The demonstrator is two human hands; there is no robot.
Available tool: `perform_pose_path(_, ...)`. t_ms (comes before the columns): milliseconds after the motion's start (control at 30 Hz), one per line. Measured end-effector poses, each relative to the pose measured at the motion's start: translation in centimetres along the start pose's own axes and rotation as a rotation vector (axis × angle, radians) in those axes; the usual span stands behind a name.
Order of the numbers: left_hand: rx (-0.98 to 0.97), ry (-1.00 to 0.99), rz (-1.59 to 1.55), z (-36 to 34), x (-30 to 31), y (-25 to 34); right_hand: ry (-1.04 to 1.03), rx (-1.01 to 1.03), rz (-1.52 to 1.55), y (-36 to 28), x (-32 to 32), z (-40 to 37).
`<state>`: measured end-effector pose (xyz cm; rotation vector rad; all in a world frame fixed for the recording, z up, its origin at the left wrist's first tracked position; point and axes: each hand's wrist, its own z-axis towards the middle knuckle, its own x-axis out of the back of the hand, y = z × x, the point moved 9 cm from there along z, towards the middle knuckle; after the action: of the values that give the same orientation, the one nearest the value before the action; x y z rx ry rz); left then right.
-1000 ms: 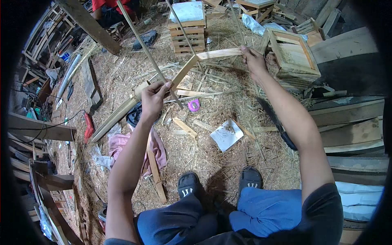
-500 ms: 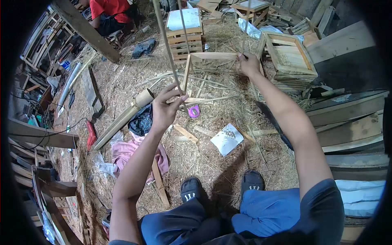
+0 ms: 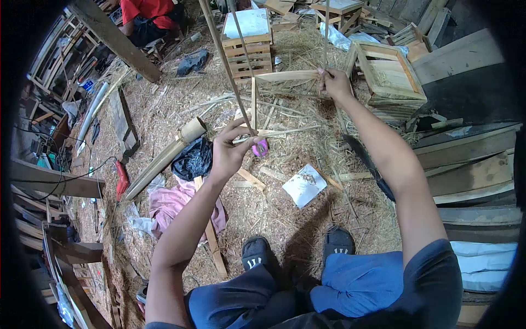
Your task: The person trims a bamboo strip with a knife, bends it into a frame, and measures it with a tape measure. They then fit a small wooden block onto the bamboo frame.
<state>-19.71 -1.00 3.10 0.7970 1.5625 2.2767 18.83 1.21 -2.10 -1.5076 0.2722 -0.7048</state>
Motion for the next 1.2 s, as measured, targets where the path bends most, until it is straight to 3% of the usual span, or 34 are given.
perform_pose_path(167,0.058,-0.094,0.047,0.1,-0.2,-1.6,0.022,0.044,-0.047,-0.3,-0.5,0.1)
perform_pose_path(233,0.231,-0.172,-0.123,-0.5,-0.8,-2.7,0.013,0.052,-0.038,0.0,-0.9,0.0)
perform_pose_path(300,0.147,-0.202,0.041,-0.8,-0.4,-2.1,-0.036,0.044,-0.062,0.4,-1.8,0.0)
perform_pose_path(367,0.062,-0.161,0.101,-1.2,0.5,-1.6,-0.048,0.018,-0.044,1.0,-2.9,0.1)
perform_pose_path(433,0.095,-0.114,0.079,-1.7,1.6,-2.5,-0.067,-0.003,-0.026,1.5,-4.4,0.0)
perform_pose_path(500,0.262,-0.037,-0.230,-2.6,2.8,-4.5,-0.089,-0.026,0.096,2.0,-6.4,-0.2)
perform_pose_path(633,0.360,0.120,-0.283,-4.8,5.5,-6.2,-0.026,0.004,0.108,4.8,-10.1,-0.8)
perform_pose_path(700,0.405,0.136,-0.238,-5.9,6.6,-6.8,-0.023,0.107,-0.243,6.1,-12.0,-1.1)
perform_pose_path(733,0.386,0.166,-0.242,-6.3,7.1,-6.8,-0.192,0.044,-0.220,7.3,-13.8,-1.8)
perform_pose_path(767,0.367,0.196,-0.246,-6.7,7.7,-6.8,-0.207,0.041,-0.216,7.8,-14.8,-2.6)
perform_pose_path(867,0.365,0.224,-0.244,-7.4,9.2,-7.1,-0.497,0.145,-0.573,7.9,-19.2,-6.6)
perform_pose_path(967,0.376,0.242,-0.195,-7.8,10.0,-7.3,-0.625,0.286,-0.773,9.1,-21.9,-8.2)
perform_pose_path(1000,0.379,0.256,-0.210,-7.9,10.2,-7.5,-0.697,0.222,-0.912,10.7,-22.9,-8.1)
perform_pose_path(1200,0.361,0.276,-0.174,-7.5,10.4,-6.9,-0.667,0.254,-0.935,12.3,-24.2,-9.0)
